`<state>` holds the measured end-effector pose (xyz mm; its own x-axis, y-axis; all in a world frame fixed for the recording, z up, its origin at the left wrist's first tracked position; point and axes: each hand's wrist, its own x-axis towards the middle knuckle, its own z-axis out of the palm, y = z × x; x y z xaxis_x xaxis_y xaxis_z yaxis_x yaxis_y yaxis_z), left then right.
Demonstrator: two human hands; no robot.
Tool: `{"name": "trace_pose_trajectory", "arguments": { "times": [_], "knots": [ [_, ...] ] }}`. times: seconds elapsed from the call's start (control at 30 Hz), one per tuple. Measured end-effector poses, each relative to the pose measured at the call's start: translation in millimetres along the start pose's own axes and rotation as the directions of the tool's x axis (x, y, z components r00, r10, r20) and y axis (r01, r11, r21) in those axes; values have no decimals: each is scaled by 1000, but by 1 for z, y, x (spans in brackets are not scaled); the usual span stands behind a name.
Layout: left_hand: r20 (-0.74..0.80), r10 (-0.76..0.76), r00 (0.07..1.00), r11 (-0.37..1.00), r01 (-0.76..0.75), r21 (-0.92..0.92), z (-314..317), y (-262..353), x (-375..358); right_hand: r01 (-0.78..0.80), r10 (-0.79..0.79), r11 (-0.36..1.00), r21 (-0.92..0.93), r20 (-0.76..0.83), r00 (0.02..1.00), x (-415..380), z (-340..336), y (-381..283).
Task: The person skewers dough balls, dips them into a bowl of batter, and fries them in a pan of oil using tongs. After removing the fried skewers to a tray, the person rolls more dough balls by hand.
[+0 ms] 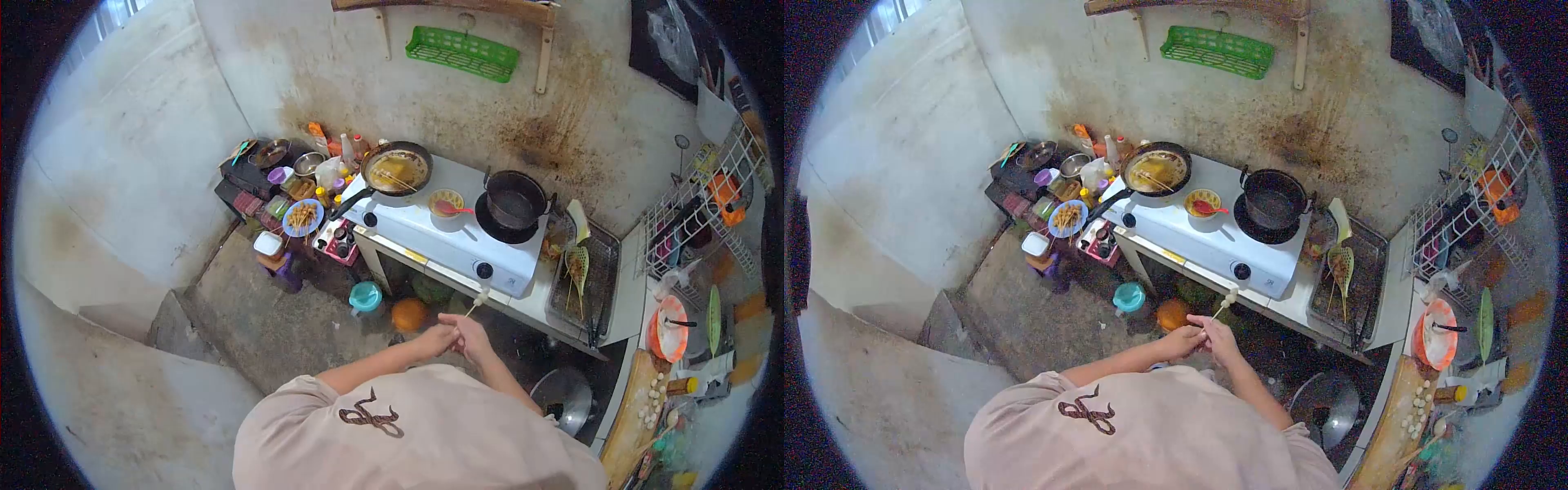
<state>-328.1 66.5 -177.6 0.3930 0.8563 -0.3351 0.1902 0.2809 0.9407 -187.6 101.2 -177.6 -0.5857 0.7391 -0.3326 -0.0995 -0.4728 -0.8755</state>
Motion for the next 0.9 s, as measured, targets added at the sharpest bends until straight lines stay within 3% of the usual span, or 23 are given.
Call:
{"name": "trace_pose_trajectory", "arguments": {
  "times": [0.1,0.13,0.17,0.23,0.3,0.37,0.47,0.5,0.57,0.63,0.7,0.8,0.83,0.9],
  "knots": [
    [21,6,1000,1000,-6,22,-19,-25,6,21,42,950,312,-196,980,8,12,-16],
    [18,18,1000,1000,-18,17,-29,-33,5,141,-59,927,347,-238,970,3,17,-26],
    [-13,-91,996,996,91,-22,-46,-42,2,224,-124,904,365,-277,953,6,17,-28],
    [-144,-176,974,984,172,-42,-89,-64,1,250,-89,907,340,-425,901,18,11,-32],
    [-284,-318,905,930,239,-278,-143,-128,16,285,-98,904,320,-493,865,26,7,-37],
    [-448,-473,758,855,272,-443,-185,-135,17,351,-148,883,310,-527,837,31,-3,-33],
    [-653,-434,621,897,228,-379,-233,-155,26,314,-138,937,153,-663,735,38,-8,-28],
    [-667,-421,614,883,108,-457,-249,-161,35,312,-134,941,131,-703,699,41,-7,-27],
    [-741,-221,634,920,-115,-373,-298,-206,75,294,-120,952,88,-775,621,46,-5,-20],
    [-826,-185,533,977,8,-213,-340,-214,116,266,-110,961,71,-787,607,52,-11,-3],
    [-908,29,419,999,2,33,-366,-214,150,255,-88,963,89,-790,607,57,-7,6],
    [-944,53,327,998,1,57,-373,-180,170,262,-70,958,117,-790,609,66,-4,19],
    [-949,37,315,994,88,68,-369,-160,165,268,-61,954,134,-790,610,66,-1,20],
    [-965,-20,261,999,37,-11,-362,-152,170,243,-63,964,113,-787,614,66,4,21]
  ]
}}
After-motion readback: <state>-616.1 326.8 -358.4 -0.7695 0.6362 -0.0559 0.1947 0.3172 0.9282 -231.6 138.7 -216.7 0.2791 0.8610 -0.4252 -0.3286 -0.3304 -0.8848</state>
